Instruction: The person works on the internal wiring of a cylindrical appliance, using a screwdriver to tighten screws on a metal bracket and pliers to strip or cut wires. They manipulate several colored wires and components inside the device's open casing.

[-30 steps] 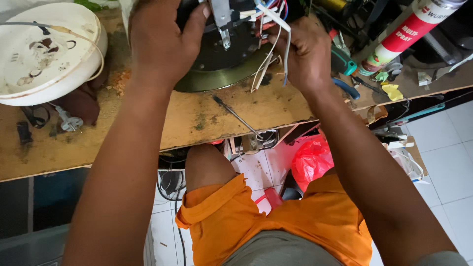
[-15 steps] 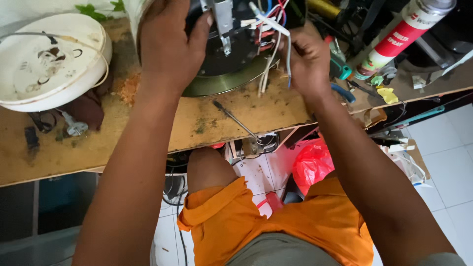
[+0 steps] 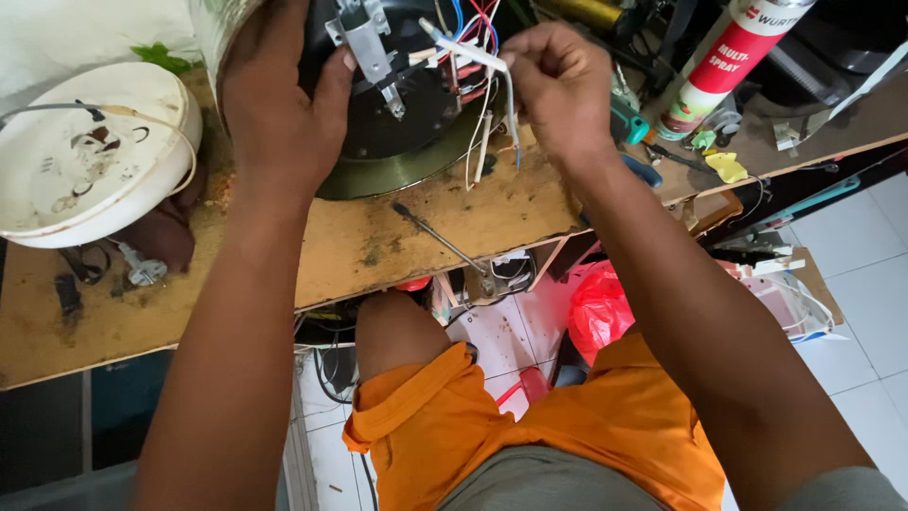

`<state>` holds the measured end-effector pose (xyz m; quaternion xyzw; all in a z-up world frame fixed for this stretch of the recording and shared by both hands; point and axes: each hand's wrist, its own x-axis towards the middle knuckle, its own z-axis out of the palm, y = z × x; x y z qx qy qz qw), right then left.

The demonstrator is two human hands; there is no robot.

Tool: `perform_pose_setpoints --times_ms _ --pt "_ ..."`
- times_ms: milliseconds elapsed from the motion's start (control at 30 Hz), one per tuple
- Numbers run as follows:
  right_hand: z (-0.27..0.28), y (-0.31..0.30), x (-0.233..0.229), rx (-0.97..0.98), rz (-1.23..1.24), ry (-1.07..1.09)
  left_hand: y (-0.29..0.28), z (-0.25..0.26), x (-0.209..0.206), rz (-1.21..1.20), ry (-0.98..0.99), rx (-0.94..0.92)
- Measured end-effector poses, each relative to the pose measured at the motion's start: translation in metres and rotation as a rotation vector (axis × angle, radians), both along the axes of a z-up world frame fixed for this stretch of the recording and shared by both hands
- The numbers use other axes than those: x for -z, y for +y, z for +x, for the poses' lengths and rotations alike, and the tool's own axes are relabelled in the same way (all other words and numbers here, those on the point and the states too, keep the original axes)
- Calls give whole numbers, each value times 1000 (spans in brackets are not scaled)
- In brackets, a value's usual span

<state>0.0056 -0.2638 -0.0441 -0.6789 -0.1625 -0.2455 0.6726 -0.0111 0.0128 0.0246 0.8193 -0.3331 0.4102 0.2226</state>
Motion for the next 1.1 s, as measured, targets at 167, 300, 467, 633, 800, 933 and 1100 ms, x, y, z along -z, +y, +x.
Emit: perform_pose_setpoints --times_ms 167,300,467,633,800,933,1100 --pt "9 -9 4 78 -212 -200 10 11 18 -36 21 34" --pt "-1 -9 3 18 -229 -72 5 4 9 -44 87 -25" --pt "4 -4 14 15 -241 51 3 -2 1 8 30 2" --pt "2 -7 6 -24 -265 -43 -1 -8 -5 0 25 29" --pt "10 -8 8 162 -404 -207 2 -8 -4 7 4 28" --pt "7 -6 4 77 -340 -152 5 -6 1 -29 1 27" --pt "12 -2 2 92 -303 -153 6 -8 1 -38 18 -8"
